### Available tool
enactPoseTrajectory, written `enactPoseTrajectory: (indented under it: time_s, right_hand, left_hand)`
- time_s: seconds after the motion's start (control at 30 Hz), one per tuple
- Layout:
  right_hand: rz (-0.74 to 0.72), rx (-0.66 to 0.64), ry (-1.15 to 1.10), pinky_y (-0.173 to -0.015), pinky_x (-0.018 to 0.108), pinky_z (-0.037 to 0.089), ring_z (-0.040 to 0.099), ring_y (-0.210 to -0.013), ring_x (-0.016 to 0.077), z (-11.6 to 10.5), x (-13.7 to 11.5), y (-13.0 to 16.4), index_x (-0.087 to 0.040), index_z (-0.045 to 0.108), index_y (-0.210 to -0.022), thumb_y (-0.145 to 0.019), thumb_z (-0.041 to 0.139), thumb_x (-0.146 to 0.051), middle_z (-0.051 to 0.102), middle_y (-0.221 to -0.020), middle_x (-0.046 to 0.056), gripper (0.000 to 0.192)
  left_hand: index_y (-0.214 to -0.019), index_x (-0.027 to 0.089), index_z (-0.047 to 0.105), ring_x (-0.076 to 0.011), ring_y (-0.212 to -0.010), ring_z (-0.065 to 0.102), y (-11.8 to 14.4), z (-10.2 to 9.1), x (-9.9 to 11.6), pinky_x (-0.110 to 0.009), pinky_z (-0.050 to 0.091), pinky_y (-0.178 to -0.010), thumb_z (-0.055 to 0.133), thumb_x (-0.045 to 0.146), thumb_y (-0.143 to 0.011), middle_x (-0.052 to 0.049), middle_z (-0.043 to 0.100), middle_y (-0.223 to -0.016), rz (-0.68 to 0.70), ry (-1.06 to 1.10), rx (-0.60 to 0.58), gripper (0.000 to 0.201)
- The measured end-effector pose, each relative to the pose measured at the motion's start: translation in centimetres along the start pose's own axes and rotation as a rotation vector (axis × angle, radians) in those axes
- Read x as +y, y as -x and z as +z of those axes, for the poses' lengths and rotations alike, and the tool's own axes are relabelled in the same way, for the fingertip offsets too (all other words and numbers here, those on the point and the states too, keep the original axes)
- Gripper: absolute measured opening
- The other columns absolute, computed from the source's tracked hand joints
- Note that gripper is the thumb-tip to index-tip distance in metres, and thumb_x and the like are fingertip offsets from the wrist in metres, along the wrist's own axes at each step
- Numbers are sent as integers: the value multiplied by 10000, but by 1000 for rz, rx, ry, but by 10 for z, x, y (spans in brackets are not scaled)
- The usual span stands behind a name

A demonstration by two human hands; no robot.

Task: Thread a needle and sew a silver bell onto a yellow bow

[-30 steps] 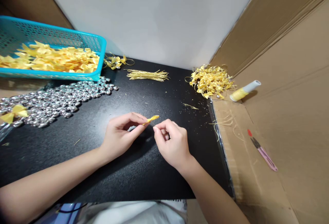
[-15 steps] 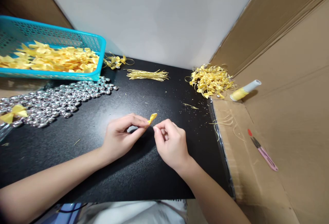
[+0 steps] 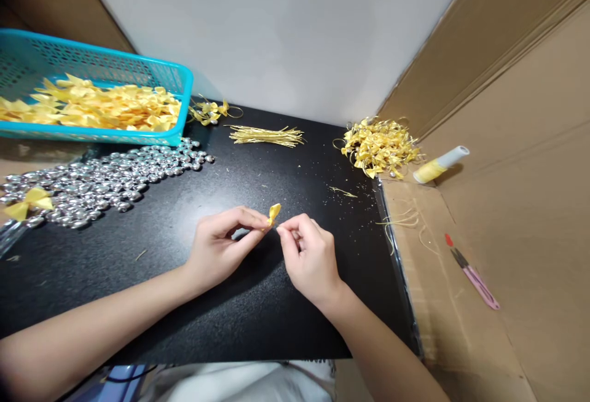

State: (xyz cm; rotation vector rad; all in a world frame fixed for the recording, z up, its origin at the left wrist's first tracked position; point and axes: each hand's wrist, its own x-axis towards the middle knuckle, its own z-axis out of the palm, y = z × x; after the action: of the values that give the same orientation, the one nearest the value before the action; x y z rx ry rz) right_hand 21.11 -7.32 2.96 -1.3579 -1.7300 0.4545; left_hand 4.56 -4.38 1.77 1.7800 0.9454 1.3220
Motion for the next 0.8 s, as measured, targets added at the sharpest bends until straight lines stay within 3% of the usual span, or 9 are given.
enactPoseTrajectory:
  time_s: [0.1,0.3,0.47,0.63,0.8]
  right_hand:
    - [15,10,-32,-431,186,382,484,-446,71,0,-1,-1,-186,576,-752,-872,579,-179,600,-600,-29,120]
    - [20,5,-33,-444,188,376,475,-454,68,0,1,-1,-184,584,-756,-874,581,-191,585,-595,-33,118]
    - [12,-17,-1,-454,196,369,478,-474,79,-1,1,-2,-188,579,-752,-875,574,-188,570,-592,-32,122]
    - [-21,-28,17,-472,199,367,485,-495,86,-1,-1,-2,-192,567,-735,-867,572,-156,540,-571,-41,137]
    - [-5,-43,22,-457,199,349,464,-481,85,0,-1,0,-194,562,-745,-868,561,-150,529,-566,-42,131]
  left_hand:
    - [-847,162,660,-134,-708,696,1,2,1,-225,568,-662,673,156,-812,-34,726,-800,-120,88,27,38]
    - [-1124,163,655,-121,-743,690,-3,2,4,-220,567,-698,643,164,-829,-34,727,-840,-199,176,-23,296]
    - [-1043,165,732,-124,-683,651,-9,-4,4,-219,532,-624,650,185,-816,-62,740,-856,-177,81,-106,242]
    - [-935,162,757,-66,-500,476,-16,-9,7,-178,389,-469,633,159,-803,-28,691,-728,-120,-15,-173,181]
    - [-896,174,767,-56,-454,381,-16,-11,11,-182,315,-433,637,178,-820,4,641,-634,-100,-68,-202,150]
